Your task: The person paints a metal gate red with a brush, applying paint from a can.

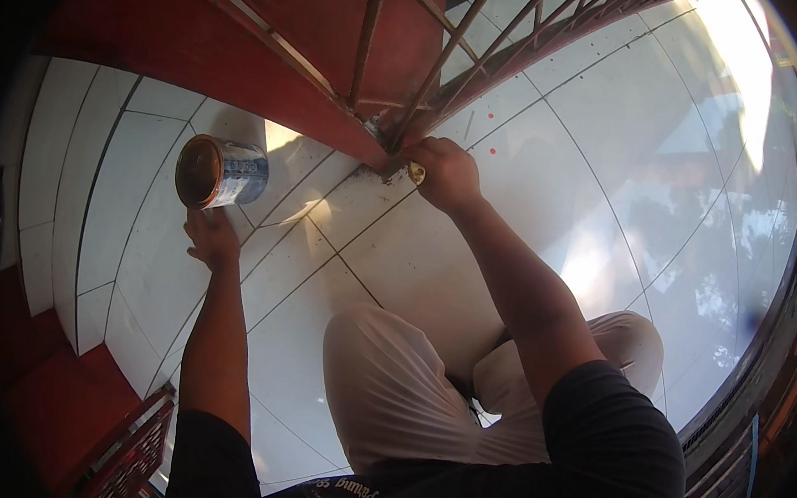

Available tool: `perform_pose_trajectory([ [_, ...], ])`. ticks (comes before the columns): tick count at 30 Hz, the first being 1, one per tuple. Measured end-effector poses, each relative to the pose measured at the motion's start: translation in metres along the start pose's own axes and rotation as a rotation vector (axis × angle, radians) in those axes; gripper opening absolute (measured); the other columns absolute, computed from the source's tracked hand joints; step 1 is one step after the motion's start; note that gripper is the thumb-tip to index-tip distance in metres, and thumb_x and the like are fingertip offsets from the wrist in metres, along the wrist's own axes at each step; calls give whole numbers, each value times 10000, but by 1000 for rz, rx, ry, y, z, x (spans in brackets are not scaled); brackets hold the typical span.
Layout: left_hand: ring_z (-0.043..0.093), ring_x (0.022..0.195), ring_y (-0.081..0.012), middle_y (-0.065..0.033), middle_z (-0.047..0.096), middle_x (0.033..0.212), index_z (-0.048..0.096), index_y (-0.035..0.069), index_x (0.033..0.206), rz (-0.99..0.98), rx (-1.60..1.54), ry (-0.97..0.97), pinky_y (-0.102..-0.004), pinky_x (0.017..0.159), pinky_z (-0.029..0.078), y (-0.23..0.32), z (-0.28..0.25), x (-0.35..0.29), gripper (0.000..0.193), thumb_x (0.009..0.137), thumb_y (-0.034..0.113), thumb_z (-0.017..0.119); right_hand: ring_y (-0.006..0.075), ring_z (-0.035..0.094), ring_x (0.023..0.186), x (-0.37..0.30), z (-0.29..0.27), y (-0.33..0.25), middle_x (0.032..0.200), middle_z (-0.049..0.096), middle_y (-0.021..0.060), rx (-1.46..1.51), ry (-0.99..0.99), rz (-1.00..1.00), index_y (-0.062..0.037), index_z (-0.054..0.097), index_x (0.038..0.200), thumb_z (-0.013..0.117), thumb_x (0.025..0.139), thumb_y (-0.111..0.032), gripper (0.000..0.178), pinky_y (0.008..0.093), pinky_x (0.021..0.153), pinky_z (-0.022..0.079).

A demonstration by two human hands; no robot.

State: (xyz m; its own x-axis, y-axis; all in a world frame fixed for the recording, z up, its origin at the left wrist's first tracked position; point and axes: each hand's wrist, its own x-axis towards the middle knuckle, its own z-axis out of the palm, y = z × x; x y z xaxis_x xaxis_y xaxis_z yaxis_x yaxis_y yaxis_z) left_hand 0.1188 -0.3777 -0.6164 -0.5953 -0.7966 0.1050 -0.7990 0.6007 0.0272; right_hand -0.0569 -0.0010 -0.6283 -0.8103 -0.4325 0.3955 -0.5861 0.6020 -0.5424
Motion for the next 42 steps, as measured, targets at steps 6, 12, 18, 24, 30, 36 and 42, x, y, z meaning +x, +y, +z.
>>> perform_pose_trajectory([
  [6, 389, 1367, -315, -43, 428, 1505, 386, 160, 1452, 15, 11, 31, -757, 1019, 293, -6, 4, 2, 538, 1007, 456, 452, 143, 706, 776, -1, 3, 6, 820, 732, 74, 631, 167, 699, -45, 738, 944, 710, 882, -149, 124, 287, 690, 539],
  [12, 405, 1351, -308, -32, 430, 1504, 395, 154, 1442, 9, 15, 11, -757, 1017, 297, -2, 7, 3, 514, 1005, 416, 459, 197, 723, 774, 14, 21, 39, 818, 746, 107, 503, 107, 835, -20, 737, 938, 742, 856, -228, 224, 307, 723, 532],
  [18, 409, 1349, -303, -30, 432, 1505, 407, 155, 1434, 31, 0, 36, -771, 1008, 294, -5, 9, 3, 499, 1000, 392, 473, 251, 723, 771, 20, 15, 39, 808, 740, 114, 595, 90, 878, -31, 738, 956, 757, 845, -254, 250, 346, 724, 539],
  [24, 405, 1353, -301, -29, 427, 1508, 406, 165, 1436, 15, 13, 15, -773, 1014, 286, -4, 4, 0, 502, 999, 402, 477, 215, 722, 721, 21, -3, 48, 788, 743, 105, 443, 264, 905, -23, 749, 960, 757, 842, -267, 271, 335, 688, 550],
  [30, 398, 1357, -313, -38, 420, 1512, 398, 188, 1445, 11, -13, 3, -773, 1021, 277, 0, 4, 1, 498, 1004, 410, 462, 137, 698, 679, 17, 30, 30, 747, 727, 79, 417, 157, 862, -22, 747, 926, 788, 820, -271, 274, 283, 636, 531],
  [36, 379, 1376, -317, -29, 408, 1519, 378, 185, 1457, 9, 12, 12, -780, 1022, 269, -5, 5, 5, 512, 1007, 415, 457, 121, 669, 656, 15, 19, 34, 755, 717, 71, 856, 211, 913, 0, 735, 918, 786, 822, -259, 281, 277, 631, 522],
  [42, 366, 1384, -337, -31, 411, 1515, 389, 180, 1449, 4, -17, -10, -782, 1026, 261, -3, 4, 0, 510, 1009, 429, 454, 137, 671, 627, 11, 22, 49, 752, 722, 75, 748, 266, 922, 9, 733, 948, 780, 837, -232, 270, 279, 595, 525],
])
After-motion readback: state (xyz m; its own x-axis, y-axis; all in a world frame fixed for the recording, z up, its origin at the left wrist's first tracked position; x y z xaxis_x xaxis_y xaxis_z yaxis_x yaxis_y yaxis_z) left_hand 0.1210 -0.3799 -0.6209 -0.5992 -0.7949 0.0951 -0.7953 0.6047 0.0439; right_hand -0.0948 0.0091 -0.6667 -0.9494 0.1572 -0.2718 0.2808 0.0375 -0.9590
